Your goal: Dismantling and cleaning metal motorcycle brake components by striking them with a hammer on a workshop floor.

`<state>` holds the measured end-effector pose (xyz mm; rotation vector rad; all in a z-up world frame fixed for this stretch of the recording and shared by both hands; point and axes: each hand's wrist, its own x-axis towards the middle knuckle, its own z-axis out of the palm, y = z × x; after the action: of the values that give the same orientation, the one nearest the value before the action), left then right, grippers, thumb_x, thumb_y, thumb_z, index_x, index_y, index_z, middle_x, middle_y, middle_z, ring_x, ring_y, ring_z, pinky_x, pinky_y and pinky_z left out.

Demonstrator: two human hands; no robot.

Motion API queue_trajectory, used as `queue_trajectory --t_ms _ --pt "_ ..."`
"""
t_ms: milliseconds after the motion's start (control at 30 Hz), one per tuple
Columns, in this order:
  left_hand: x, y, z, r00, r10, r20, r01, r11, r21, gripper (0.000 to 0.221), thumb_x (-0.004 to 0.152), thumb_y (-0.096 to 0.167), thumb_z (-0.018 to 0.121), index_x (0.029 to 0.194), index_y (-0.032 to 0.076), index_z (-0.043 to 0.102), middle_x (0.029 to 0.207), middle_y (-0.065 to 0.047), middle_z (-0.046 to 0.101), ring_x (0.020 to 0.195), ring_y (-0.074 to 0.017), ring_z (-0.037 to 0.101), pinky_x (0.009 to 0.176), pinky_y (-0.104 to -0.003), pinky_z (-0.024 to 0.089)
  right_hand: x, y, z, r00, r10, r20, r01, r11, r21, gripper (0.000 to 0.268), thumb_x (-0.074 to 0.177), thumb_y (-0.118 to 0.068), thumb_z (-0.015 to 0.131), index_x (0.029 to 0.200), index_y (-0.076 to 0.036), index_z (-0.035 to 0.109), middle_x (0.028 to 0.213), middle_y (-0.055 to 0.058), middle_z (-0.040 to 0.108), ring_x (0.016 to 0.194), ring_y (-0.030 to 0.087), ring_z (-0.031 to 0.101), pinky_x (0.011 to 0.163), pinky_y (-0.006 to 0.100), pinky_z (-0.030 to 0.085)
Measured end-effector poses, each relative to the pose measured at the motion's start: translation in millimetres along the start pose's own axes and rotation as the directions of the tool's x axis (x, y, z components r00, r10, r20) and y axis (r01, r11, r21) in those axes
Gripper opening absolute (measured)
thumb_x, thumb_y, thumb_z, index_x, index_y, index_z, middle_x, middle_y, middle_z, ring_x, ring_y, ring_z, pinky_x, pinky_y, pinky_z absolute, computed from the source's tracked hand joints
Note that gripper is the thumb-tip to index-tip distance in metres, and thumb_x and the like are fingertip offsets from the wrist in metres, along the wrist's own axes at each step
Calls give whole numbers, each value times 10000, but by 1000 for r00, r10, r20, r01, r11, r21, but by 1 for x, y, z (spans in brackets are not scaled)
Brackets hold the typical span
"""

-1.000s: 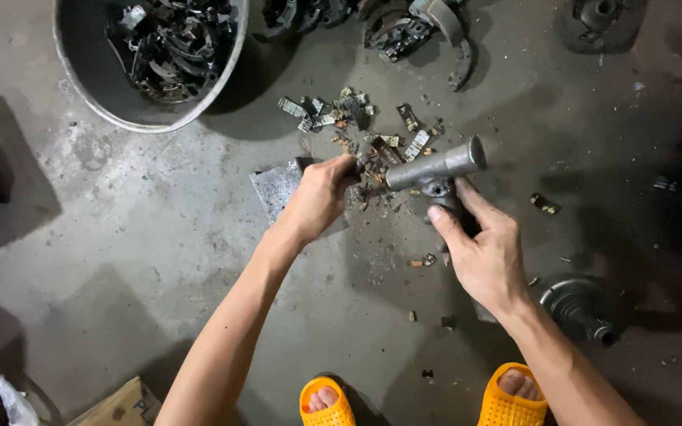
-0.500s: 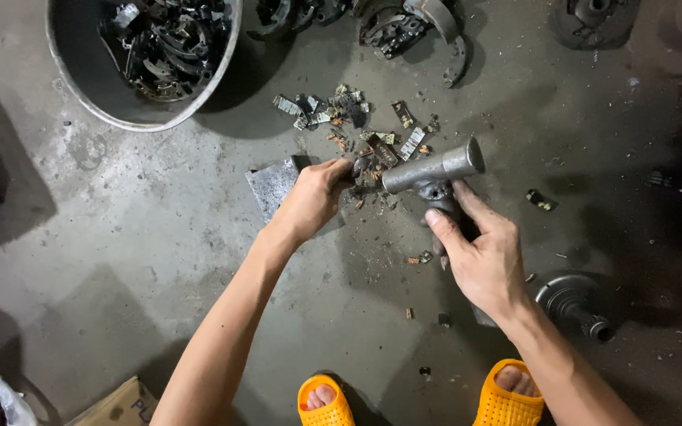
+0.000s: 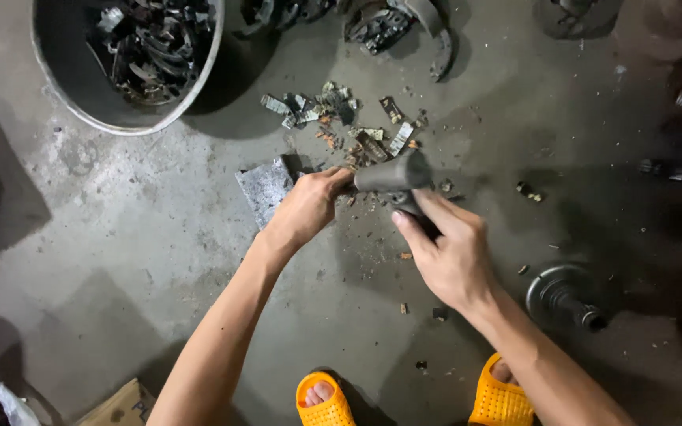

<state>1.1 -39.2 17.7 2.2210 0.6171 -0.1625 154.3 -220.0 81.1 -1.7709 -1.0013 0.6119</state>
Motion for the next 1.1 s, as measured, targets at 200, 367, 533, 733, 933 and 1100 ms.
queue_trajectory --t_ms 200,367,533,733,933,1100 --pt "0 -19 13 999 53 -15 -52 998 35 226 980 24 415 1038 145 597 880 -108 650 851 -402 707 754 -474 603 5 24 20 996 -94 2 94 996 11 216 912 -18 733 1109 69 728 894 275 710 811 456 723 578 479 558" --pt "-4 2 -6 999 42 -26 -43 999 -22 212 969 -10 416 1046 95 582 896 -177 652 865 -462 685 748 -501 583 -4 19 18 999 -15 -32 16 999 39 251 957 -25 693 1202 14 726 921 208 718 802 340 724 583 421 548" --pt "-9 -23 12 999 43 -5 -43 999 -6 227 967 9 401 1049 123 579 914 -132 659 857 -411 701 752 -476 590 1 29 20 993 34 116 -40 998 46 256 966 19 649 1213 50 712 891 221 723 678 284 690 533 394 550" --pt "-24 -5 -6 957 -96 -275 83 995 -60 87 906 67 665 936 130 612 819 -133 672 890 -379 708 745 -466 572 -4 32 21 995 2 -100 -1 1000 4 186 918 -84 776 1091 -16 769 822 167 716 743 346 727 607 401 547" --pt "-55 -32 52 970 -126 -206 127 992 -8 139 840 62 744 974 54 706 835 -186 744 861 -421 723 797 -524 574 10 85 1 995 5 -98 -36 948 -316 428 806 57 784 1223 108 704 886 352 655 843 555 656 701 618 491" --pt "-67 -65 90 965 -136 -222 224 869 442 179 832 208 713 975 148 624 890 -71 660 747 -301 740 600 -445 611 3 179 -13 971 157 -183 -239 712 -660 490 840 -84 830 1307 -1 708 1061 241 638 973 458 675 803 557 551"
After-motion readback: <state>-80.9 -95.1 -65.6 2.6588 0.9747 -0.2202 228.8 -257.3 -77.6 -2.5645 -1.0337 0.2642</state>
